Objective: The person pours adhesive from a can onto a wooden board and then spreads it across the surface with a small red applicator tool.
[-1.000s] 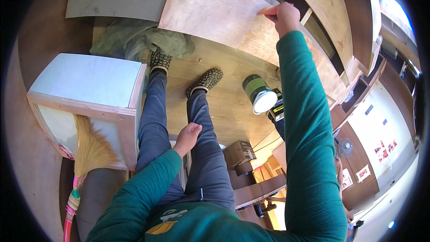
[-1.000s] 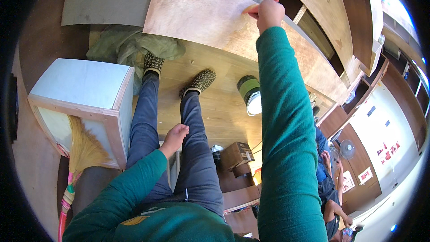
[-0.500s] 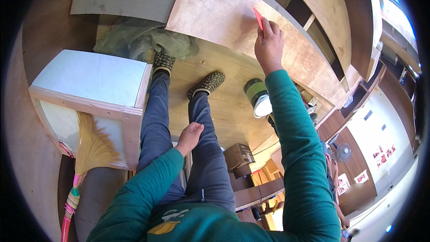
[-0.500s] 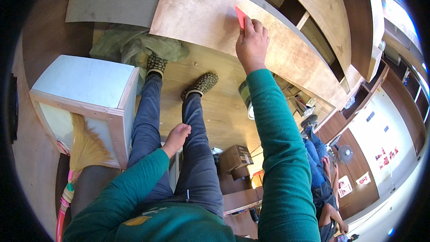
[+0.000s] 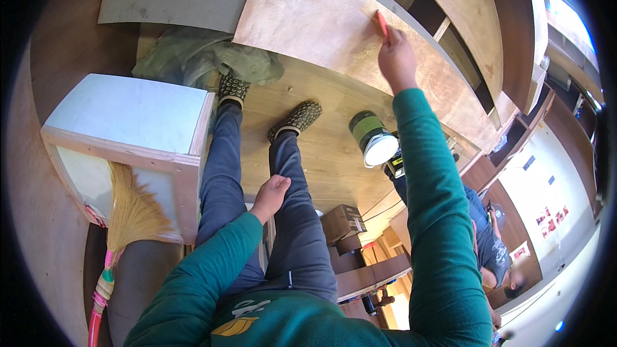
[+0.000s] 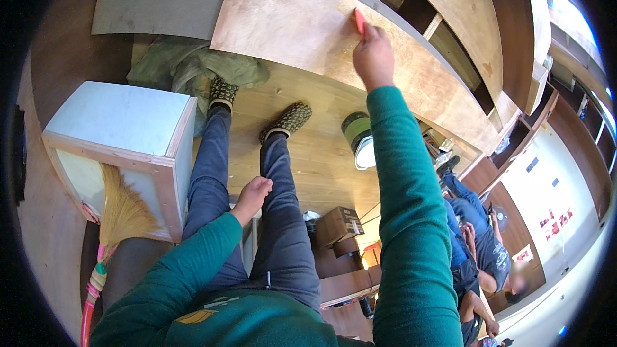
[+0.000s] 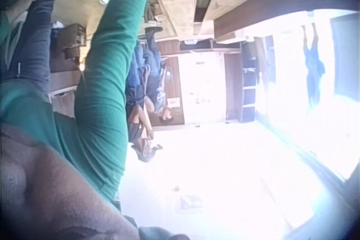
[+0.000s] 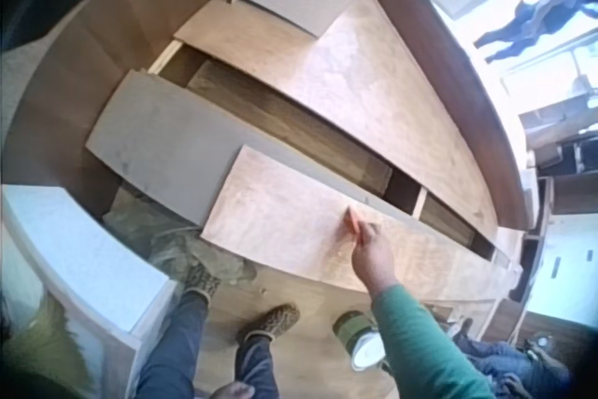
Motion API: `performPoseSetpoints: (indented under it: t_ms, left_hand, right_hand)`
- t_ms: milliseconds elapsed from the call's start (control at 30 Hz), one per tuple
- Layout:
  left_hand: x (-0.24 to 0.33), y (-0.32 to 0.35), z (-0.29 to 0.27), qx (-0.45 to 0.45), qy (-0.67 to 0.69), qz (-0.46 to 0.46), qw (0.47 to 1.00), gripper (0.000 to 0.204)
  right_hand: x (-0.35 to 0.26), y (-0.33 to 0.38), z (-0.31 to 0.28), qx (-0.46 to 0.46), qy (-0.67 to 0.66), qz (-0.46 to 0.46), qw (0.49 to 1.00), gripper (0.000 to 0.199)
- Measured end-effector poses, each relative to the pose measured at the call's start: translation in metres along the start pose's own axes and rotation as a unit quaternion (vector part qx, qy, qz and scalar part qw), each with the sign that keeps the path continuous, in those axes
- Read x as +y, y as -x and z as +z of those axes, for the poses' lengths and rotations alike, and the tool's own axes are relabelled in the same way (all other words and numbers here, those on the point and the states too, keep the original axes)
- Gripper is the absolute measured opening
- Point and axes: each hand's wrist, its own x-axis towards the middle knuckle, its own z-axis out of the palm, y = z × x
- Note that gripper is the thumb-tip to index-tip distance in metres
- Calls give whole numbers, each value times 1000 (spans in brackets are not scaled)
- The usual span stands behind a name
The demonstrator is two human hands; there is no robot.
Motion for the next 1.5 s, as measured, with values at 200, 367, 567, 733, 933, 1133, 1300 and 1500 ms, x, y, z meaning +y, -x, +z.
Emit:
performPoseSetpoints:
  t_ms: [200, 367, 567, 733, 933, 1133, 1300, 1500]
  left_hand:
    - [11, 1, 0, 1, 0, -10, 1000, 30]
    - [7, -3, -1, 5, -26, -5, 1000, 40]
    - [7, -3, -2, 3, -8, 3, 1000, 40]
    - [9, -2, -1, 8, -9, -3, 1000, 39]
    - [10, -2, -1, 9, -1, 3, 1000, 39]
    - [16, 0, -3, 5, -10, -3, 1000, 38]
    - [21, 2, -1, 3, 19, 9, 1000, 28]
    - [27, 2, -2, 1, 13, -2, 1000, 27]
  right_hand:
    - [-8, 31, -15, -98, -49, -38, 993, 29]
    - [2, 2, -24, 4, -19, -99, 995, 28]
    - [6, -26, -4, 41, 57, -158, 985, 36]
    - [6, -35, 2, 42, 77, -160, 983, 39]
    - [7, -37, 4, 35, 68, -152, 985, 32]
    - [1, -33, 3, 29, 75, -138, 987, 38]
    - [8, 5, 7, -8, 68, -158, 985, 38]
    - [28, 7, -19, -18, -9, -79, 997, 31]
